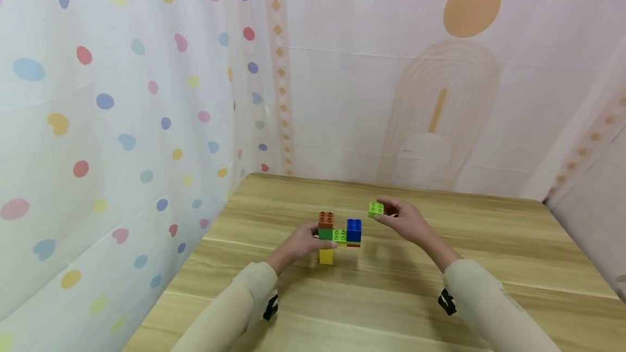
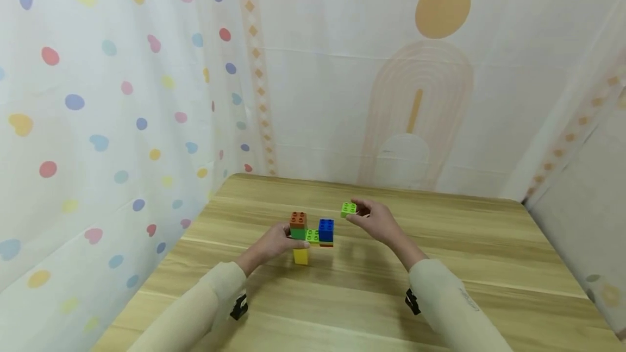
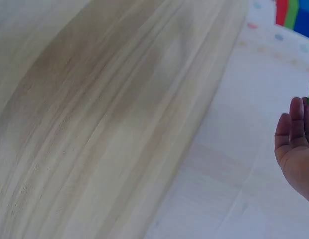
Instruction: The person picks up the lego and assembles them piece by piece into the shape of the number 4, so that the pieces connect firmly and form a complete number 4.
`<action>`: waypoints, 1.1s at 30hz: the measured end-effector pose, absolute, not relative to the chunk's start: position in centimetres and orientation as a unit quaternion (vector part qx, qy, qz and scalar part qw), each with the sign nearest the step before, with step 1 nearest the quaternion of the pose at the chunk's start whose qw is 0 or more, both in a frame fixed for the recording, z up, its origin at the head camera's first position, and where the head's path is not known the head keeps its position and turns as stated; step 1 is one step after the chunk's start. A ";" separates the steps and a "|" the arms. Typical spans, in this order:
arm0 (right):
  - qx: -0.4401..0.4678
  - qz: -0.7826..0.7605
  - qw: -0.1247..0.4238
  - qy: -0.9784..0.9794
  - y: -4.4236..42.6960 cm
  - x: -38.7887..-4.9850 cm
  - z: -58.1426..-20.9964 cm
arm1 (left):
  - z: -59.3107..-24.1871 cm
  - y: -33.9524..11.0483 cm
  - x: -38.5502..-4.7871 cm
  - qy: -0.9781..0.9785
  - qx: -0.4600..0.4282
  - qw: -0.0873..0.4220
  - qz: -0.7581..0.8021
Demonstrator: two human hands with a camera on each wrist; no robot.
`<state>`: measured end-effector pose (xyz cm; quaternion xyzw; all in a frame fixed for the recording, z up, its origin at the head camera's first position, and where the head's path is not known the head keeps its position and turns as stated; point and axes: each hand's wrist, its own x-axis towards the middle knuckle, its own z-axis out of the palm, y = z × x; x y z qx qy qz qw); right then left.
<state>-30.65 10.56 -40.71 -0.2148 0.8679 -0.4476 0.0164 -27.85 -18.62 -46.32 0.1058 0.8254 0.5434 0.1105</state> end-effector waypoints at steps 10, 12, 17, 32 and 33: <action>-0.232 -0.475 0.025 0.848 10.0 -28.8 -39.4 | -46.4 -18.3 -28.1 0.833 0.114 0.102 0.531; -0.235 -0.476 0.022 0.847 9.9 -28.7 -39.4 | -46.4 -18.2 -28.1 0.834 0.115 0.102 0.530; -0.245 -0.474 0.017 0.846 9.5 -28.7 -39.5 | -46.5 -18.1 -28.2 0.831 0.116 0.104 0.534; -0.283 -0.451 0.016 0.847 8.7 -28.6 -39.6 | -46.4 -17.5 -28.1 0.829 0.123 0.105 0.535; -0.284 -0.449 0.015 0.847 8.7 -28.7 -39.6 | -46.3 -17.4 -28.1 0.829 0.124 0.104 0.535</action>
